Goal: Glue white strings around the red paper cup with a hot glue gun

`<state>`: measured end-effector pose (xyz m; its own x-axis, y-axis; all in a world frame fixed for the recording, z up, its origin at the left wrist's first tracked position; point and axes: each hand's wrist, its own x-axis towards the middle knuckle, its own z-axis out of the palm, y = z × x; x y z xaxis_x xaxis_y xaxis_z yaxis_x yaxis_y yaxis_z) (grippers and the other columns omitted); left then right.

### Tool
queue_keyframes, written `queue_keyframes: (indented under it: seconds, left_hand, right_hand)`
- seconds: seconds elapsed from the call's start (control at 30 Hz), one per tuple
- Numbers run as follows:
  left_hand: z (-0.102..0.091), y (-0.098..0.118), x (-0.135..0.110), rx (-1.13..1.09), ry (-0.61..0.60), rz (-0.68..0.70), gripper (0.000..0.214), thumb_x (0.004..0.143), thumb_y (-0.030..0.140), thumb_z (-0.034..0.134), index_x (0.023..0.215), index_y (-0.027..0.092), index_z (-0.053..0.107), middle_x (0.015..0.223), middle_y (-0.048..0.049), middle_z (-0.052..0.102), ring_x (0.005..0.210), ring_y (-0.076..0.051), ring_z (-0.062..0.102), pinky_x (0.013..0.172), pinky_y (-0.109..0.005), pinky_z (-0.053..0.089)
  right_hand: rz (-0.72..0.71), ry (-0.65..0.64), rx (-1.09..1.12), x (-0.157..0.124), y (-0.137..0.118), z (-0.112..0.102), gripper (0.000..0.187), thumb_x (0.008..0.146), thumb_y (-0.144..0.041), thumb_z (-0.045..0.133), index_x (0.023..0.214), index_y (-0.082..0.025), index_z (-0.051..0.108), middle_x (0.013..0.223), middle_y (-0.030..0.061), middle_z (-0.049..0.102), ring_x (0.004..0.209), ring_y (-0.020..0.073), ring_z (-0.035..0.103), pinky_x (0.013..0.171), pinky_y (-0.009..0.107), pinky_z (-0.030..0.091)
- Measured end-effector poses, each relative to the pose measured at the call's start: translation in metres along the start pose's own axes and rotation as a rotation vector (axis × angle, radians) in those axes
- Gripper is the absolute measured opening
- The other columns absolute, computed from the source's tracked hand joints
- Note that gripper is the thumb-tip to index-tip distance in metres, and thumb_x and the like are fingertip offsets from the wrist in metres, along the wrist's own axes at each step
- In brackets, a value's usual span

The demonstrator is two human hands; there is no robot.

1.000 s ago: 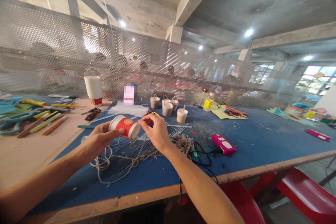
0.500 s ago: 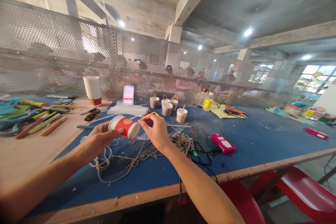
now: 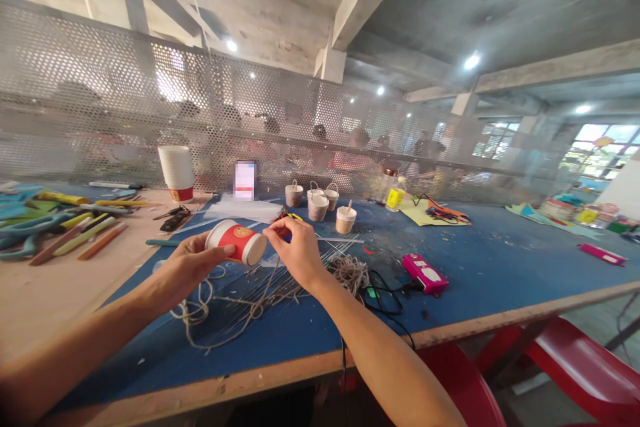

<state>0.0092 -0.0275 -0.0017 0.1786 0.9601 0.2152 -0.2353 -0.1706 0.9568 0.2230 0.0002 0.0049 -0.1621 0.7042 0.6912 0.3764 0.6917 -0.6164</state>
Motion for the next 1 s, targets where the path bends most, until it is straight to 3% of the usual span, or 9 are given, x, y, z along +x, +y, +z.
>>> queue_keyframes:
  seconds: [0.5,1.0]
  left_hand:
    - [-0.0038,-0.0007,0.0000,-0.043,-0.044,-0.004,0.026,0.077,0.031,0.085,0.100,0.019,0.082,0.095,-0.0081,0.082,0.085,-0.025,0.074,0.082,-0.032,0.058]
    - [-0.0007,0.0029,0.0000,-0.110,-0.012,-0.041,0.037,0.071,0.030,0.088,0.104,0.015,0.081,0.097,-0.0104,0.082,0.085,-0.024,0.074,0.082,-0.031,0.058]
  right_hand:
    - [0.047,-0.022,0.013,0.0001,0.0009,0.0002,0.017,0.092,-0.034,0.068,0.084,-0.020,0.070,0.078,0.0029,0.074,0.073,0.0173,0.068,0.076,0.030,0.054]
    - [0.096,-0.079,0.039,0.0000,0.0045,0.0002,0.025,0.093,-0.042,0.066,0.086,-0.019,0.069,0.074,0.0020,0.071,0.071,0.0171,0.066,0.071,0.028,0.052]
